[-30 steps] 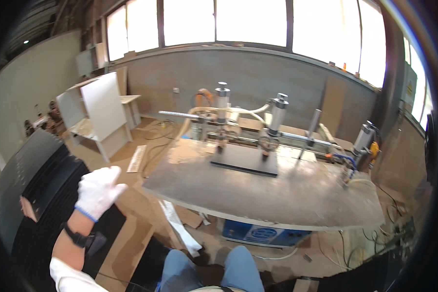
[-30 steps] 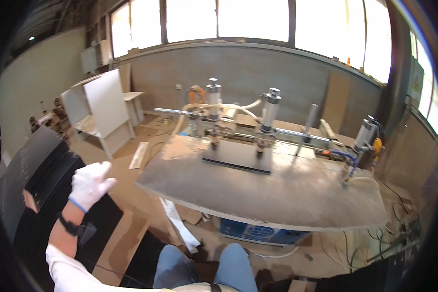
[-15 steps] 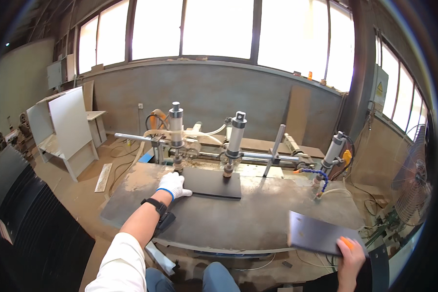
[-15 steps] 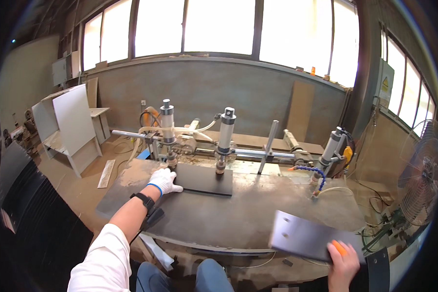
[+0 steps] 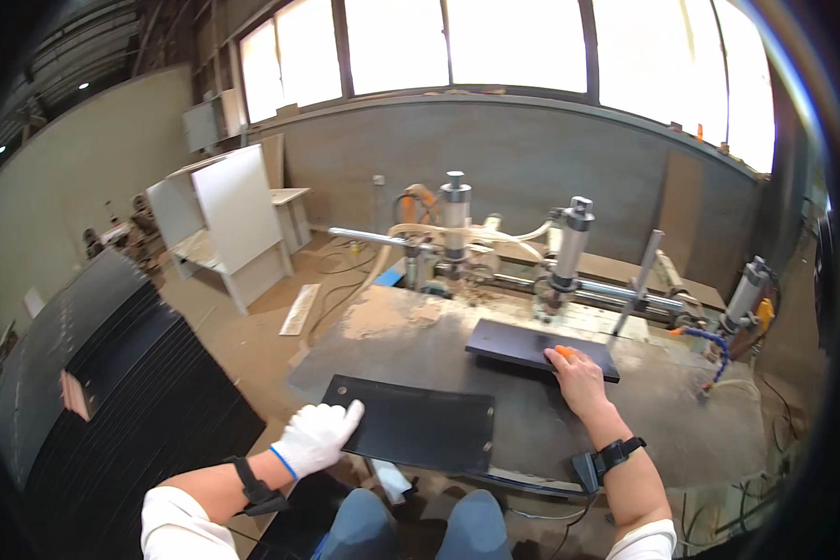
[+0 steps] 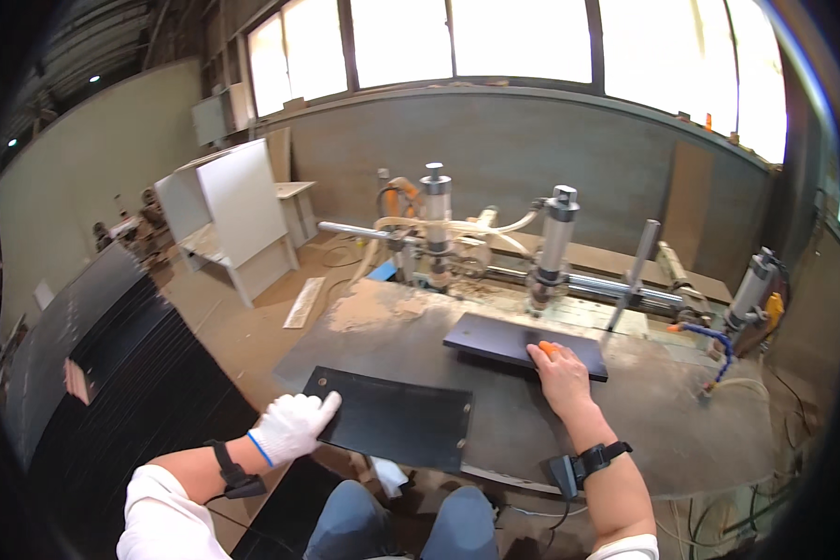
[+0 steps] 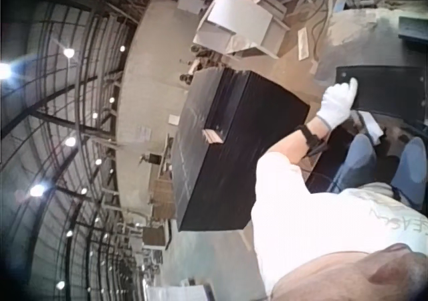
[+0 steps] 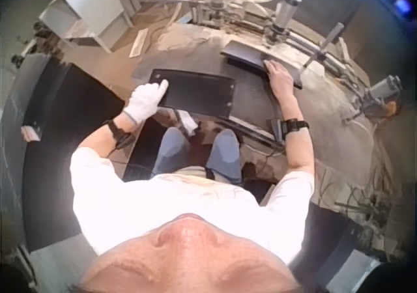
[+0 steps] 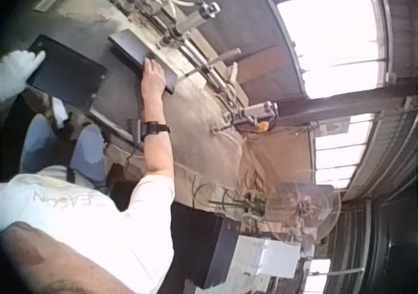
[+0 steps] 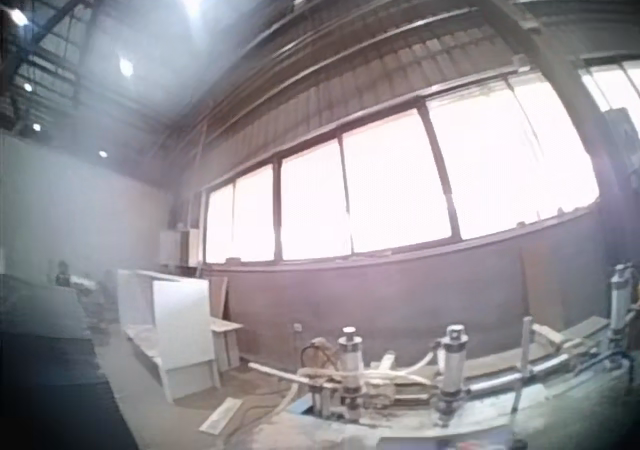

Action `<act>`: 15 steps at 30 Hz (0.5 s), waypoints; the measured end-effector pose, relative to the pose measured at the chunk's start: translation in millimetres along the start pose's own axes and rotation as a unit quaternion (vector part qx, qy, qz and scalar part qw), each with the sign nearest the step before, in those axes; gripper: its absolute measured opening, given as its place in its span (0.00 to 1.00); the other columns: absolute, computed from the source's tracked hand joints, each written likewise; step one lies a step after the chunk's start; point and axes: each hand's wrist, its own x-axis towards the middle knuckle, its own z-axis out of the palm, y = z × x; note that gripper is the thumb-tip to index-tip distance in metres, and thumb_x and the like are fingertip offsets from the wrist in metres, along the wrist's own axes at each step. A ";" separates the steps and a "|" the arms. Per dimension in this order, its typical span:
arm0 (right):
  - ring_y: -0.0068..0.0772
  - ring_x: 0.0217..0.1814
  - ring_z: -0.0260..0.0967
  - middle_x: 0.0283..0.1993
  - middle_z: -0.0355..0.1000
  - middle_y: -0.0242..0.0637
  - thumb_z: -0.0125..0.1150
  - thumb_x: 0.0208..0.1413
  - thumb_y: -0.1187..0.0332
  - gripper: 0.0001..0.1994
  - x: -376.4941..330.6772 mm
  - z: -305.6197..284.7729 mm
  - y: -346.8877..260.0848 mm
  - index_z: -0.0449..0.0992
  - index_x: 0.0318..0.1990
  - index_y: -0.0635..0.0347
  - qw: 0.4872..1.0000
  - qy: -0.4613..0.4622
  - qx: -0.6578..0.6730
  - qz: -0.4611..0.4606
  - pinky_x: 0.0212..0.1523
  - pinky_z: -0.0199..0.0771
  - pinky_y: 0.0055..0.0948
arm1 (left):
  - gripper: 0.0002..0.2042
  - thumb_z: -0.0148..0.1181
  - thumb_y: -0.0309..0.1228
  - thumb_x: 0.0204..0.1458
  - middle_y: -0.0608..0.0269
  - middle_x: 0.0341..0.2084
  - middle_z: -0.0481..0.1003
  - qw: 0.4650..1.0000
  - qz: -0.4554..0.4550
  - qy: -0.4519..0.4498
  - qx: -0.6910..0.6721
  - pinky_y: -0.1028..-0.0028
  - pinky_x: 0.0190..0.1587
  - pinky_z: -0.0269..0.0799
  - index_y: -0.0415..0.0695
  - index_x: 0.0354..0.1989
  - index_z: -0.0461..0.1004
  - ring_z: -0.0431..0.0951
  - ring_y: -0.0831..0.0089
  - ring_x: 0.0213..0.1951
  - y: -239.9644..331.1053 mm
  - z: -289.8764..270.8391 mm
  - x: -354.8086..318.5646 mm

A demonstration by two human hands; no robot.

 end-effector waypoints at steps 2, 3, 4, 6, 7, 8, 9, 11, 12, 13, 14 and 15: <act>0.46 0.65 0.67 0.57 0.75 0.41 0.65 0.54 0.62 0.20 11.3 24.9 0.3 0.76 0.55 0.48 0.998 -0.053 0.034 0.001 0.61 0.71 0.40 | 0.23 0.60 0.32 0.46 0.60 0.24 0.71 0.997 0.004 0.035 0.071 0.61 0.24 0.72 0.47 0.54 0.72 0.76 0.61 0.24 -27.9 -12.2 -35.3; 0.46 0.66 0.66 0.58 0.74 0.41 0.67 0.52 0.60 0.22 18.9 36.1 -0.6 0.75 0.56 0.47 0.995 -0.088 0.043 0.002 0.62 0.70 0.41 | 0.21 0.60 0.31 0.46 0.61 0.23 0.71 0.995 0.011 0.016 0.094 0.62 0.22 0.71 0.47 0.53 0.73 0.76 0.62 0.23 -42.8 -23.7 -51.8; 0.46 0.66 0.66 0.58 0.74 0.40 0.68 0.52 0.60 0.22 27.4 45.0 -1.1 0.75 0.56 0.47 0.996 -0.071 0.052 -0.007 0.62 0.70 0.40 | 0.20 0.60 0.32 0.45 0.64 0.21 0.69 0.991 0.018 0.056 0.119 0.65 0.20 0.68 0.47 0.49 0.76 0.73 0.66 0.21 -53.2 -35.6 -65.2; 0.46 0.66 0.66 0.59 0.74 0.39 0.68 0.51 0.60 0.22 43.2 60.5 -7.5 0.75 0.56 0.46 0.995 -0.067 0.068 -0.021 0.62 0.70 0.39 | 0.18 0.58 0.33 0.45 0.66 0.19 0.66 0.979 -0.006 0.090 0.183 0.68 0.18 0.66 0.47 0.46 0.77 0.69 0.69 0.19 -62.9 -60.2 -95.1; 0.45 0.66 0.66 0.59 0.74 0.38 0.68 0.51 0.60 0.22 49.9 66.1 -11.4 0.75 0.56 0.47 0.994 -0.071 0.076 -0.023 0.62 0.70 0.39 | 0.17 0.57 0.33 0.46 0.67 0.19 0.65 0.974 -0.030 0.081 0.210 0.70 0.18 0.66 0.45 0.46 0.77 0.68 0.71 0.19 -66.7 -73.8 -109.7; 0.45 0.66 0.66 0.59 0.74 0.38 0.68 0.51 0.60 0.23 54.8 71.3 -16.4 0.75 0.56 0.47 0.994 -0.078 0.076 -0.029 0.62 0.70 0.39 | 0.16 0.56 0.32 0.46 0.67 0.19 0.65 0.963 -0.057 0.095 0.247 0.72 0.16 0.64 0.46 0.45 0.77 0.68 0.72 0.19 -69.9 -86.7 -123.5; 0.44 0.67 0.66 0.59 0.74 0.38 0.68 0.51 0.61 0.23 59.0 75.1 -20.1 0.75 0.56 0.47 0.994 -0.073 0.077 -0.038 0.62 0.70 0.39 | 0.16 0.56 0.32 0.47 0.66 0.19 0.65 0.953 -0.092 0.099 0.271 0.70 0.17 0.64 0.46 0.46 0.77 0.68 0.72 0.19 -73.4 -99.5 -136.5; 0.45 0.67 0.66 0.60 0.74 0.39 0.68 0.51 0.62 0.23 62.1 76.2 -23.8 0.75 0.57 0.48 0.993 -0.087 0.075 -0.031 0.63 0.69 0.39 | 0.15 0.56 0.31 0.48 0.65 0.20 0.66 0.922 -0.169 0.092 0.335 0.68 0.19 0.66 0.46 0.45 0.77 0.69 0.70 0.20 -80.8 -120.9 -163.1; 0.46 0.67 0.66 0.60 0.73 0.40 0.68 0.52 0.62 0.23 63.0 76.1 -26.8 0.75 0.57 0.49 0.992 -0.116 0.049 0.011 0.63 0.69 0.39 | 0.15 0.57 0.31 0.48 0.65 0.21 0.66 0.911 -0.210 0.088 0.345 0.67 0.20 0.68 0.46 0.45 0.76 0.71 0.69 0.21 -88.2 -128.5 -174.8; 0.46 0.67 0.66 0.60 0.73 0.40 0.68 0.52 0.62 0.23 62.5 74.2 -29.6 0.75 0.57 0.49 0.993 -0.092 0.069 -0.022 0.63 0.69 0.39 | 0.15 0.58 0.32 0.48 0.64 0.21 0.67 0.898 -0.248 0.086 0.353 0.66 0.22 0.69 0.46 0.45 0.75 0.72 0.67 0.23 -96.5 -134.5 -186.5; 0.47 0.67 0.65 0.61 0.72 0.41 0.68 0.52 0.63 0.25 61.6 71.2 -33.4 0.73 0.59 0.49 0.993 -0.102 0.062 -0.011 0.65 0.67 0.39 | 0.17 0.61 0.31 0.45 0.62 0.24 0.69 0.894 -0.284 0.087 0.337 0.65 0.25 0.71 0.46 0.46 0.74 0.75 0.65 0.26 -104.6 -137.8 -197.2; 0.48 0.68 0.64 0.62 0.71 0.43 0.68 0.53 0.63 0.26 60.8 66.0 -37.6 0.72 0.61 0.50 0.991 -0.120 0.050 0.016 0.66 0.66 0.40 | 0.19 0.65 0.33 0.44 0.60 0.27 0.72 0.884 -0.314 0.082 0.336 0.63 0.28 0.73 0.45 0.46 0.74 0.77 0.62 0.30 -113.6 -138.8 -206.1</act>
